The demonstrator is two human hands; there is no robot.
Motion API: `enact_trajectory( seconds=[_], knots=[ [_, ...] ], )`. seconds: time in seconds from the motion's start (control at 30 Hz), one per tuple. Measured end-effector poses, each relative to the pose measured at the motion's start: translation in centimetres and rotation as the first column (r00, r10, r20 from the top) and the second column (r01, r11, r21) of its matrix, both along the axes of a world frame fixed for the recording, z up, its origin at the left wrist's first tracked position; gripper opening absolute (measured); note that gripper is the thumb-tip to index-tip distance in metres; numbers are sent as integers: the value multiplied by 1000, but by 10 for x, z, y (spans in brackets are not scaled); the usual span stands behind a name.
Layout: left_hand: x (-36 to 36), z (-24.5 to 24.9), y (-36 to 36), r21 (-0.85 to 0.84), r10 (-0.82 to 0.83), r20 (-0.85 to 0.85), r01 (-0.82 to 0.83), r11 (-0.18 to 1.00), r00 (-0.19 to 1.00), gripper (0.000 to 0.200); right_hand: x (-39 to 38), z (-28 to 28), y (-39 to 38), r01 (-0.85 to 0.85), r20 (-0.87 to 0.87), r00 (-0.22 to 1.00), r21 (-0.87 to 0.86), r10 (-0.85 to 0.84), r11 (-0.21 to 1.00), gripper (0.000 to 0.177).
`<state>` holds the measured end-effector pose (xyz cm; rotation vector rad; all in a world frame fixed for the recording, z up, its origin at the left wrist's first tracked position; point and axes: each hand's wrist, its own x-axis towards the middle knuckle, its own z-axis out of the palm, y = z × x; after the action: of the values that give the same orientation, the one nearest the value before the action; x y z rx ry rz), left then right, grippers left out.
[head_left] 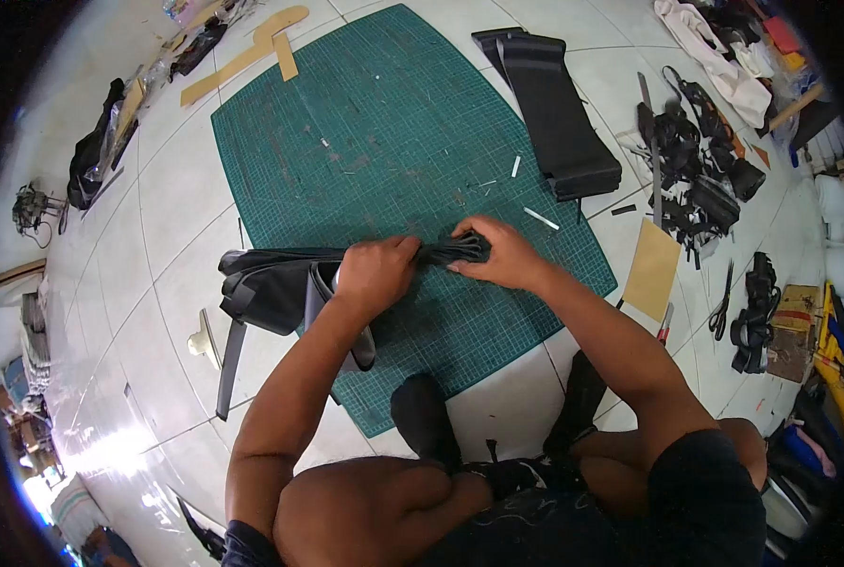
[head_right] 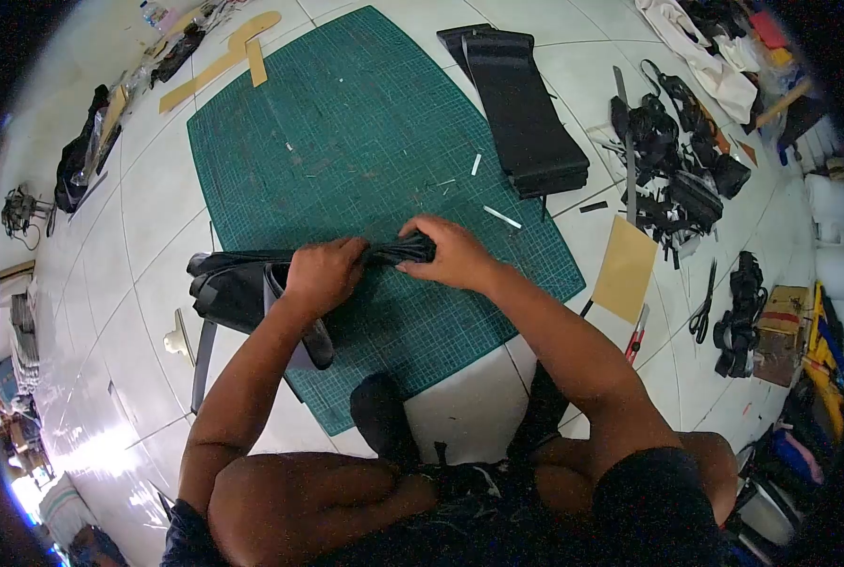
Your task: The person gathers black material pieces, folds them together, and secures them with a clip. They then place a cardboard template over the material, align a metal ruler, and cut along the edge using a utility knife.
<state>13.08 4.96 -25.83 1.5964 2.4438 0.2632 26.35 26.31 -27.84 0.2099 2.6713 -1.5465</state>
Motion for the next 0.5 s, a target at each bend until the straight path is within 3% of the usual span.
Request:
enact_trajectory(
  seconds=[0.13,0.23,0.43,0.5],
  knots=[
    [0,0,0,50,2,12,-2,999,1000,25,0,-4,3,-7,-46,999,0,7,1000,40],
    [1,4,2,14,-4,-3,4,1000,1000,24,-1,-16,3,2,-174,985,45,6,999,33],
    [3,6,1,-26,13,18,-12,1000,1000,23,-2,-15,1,28,-51,998,18,-27,999,28],
    [0,5,-4,-17,20,14,-20,1000,1000,23,-1,-16,0,34,-87,996,44,-30,998,27]
  ],
)
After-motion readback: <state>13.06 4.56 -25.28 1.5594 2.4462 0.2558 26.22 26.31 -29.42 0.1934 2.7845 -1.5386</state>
